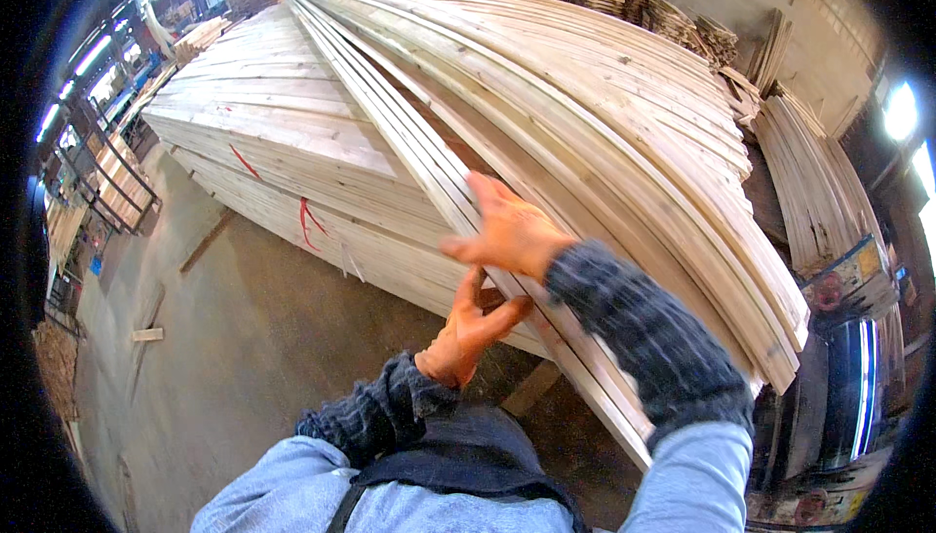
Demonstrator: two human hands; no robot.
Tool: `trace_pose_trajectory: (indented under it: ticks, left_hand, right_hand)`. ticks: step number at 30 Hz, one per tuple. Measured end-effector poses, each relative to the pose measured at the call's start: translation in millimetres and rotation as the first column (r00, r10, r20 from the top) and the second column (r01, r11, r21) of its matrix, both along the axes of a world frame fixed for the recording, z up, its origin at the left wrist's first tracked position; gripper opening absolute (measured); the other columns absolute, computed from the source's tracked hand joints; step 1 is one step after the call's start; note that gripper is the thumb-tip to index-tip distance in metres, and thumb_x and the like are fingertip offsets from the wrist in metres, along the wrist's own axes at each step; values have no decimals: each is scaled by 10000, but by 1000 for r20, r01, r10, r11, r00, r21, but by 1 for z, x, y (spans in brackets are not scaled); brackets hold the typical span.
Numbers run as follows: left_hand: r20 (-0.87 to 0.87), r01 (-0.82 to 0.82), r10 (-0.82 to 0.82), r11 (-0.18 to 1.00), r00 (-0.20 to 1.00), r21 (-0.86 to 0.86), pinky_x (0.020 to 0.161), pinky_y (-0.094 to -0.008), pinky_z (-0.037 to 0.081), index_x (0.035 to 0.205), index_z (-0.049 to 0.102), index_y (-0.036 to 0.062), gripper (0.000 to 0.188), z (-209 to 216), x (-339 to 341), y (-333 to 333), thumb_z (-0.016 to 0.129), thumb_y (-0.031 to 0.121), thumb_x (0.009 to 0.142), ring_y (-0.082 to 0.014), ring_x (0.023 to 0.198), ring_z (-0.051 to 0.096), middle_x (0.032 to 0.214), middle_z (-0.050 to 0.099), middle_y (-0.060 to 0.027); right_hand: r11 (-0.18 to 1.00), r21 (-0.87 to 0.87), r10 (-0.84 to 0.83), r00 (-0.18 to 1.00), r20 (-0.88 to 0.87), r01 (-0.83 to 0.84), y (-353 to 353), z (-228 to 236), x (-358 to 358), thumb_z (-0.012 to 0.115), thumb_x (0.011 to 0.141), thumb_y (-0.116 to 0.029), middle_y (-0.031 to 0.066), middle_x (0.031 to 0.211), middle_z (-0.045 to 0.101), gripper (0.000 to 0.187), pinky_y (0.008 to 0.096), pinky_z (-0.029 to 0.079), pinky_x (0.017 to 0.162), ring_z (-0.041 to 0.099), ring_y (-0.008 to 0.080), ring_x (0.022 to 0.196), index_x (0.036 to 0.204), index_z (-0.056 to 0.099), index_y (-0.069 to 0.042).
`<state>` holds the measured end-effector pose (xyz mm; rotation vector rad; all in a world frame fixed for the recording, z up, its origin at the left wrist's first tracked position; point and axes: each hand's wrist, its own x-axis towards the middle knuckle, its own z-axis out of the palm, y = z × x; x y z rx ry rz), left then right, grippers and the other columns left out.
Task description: The person picks up several wooden planks from a large stack and feeds them into a sanding machine while a second person receives them on the other side.
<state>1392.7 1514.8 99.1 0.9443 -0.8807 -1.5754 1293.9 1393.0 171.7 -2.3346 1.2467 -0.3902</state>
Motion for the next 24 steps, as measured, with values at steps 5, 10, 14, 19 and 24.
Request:
trace_pose_trajectory:
  ticks: [5,10,14,19,24]
  left_hand:
    - [54,137,-137,990,989,19,1060,-419,463,1579,303,-6,836,2,28,19,754,290,940,-275,1263,574,1370,598,-217]
    - [223,-34,71,986,972,-164,1083,-434,462,1549,354,-2,796,-6,50,12,785,187,906,-298,1271,588,1384,591,-221]
    - [607,119,404,760,684,-639,1093,-441,465,1502,441,6,786,21,105,-18,813,156,825,-304,1291,592,1417,589,-196]
    - [666,501,721,512,192,-698,1135,-467,438,1478,515,91,829,57,156,-121,793,224,709,-339,1390,497,1474,537,-175]
    - [728,844,684,372,31,-386,1063,-459,484,1410,561,103,903,83,215,-224,835,363,590,-354,1264,573,1365,596,-171]
  right_hand:
    - [988,-6,-155,962,-226,157,-70,11,95,790,788,-436,287,1501,489,1012,454,430,1124,527,421,1345,1607,293,-108]
    - [995,94,-27,992,-127,39,-91,18,70,809,758,-387,280,1397,596,992,396,456,1083,578,385,1304,1589,340,-115]
    - [955,295,14,997,75,-36,-48,27,3,823,763,-430,274,1361,618,1010,451,479,1064,613,370,1254,1587,327,-123]
    - [948,308,57,994,95,-84,82,9,-126,877,733,-320,202,1519,502,1057,426,408,1153,522,308,1362,1605,305,-147]
    - [926,283,-233,968,-91,250,241,31,-221,901,600,-231,238,1390,591,1090,463,503,1030,618,424,1235,1554,384,-125]
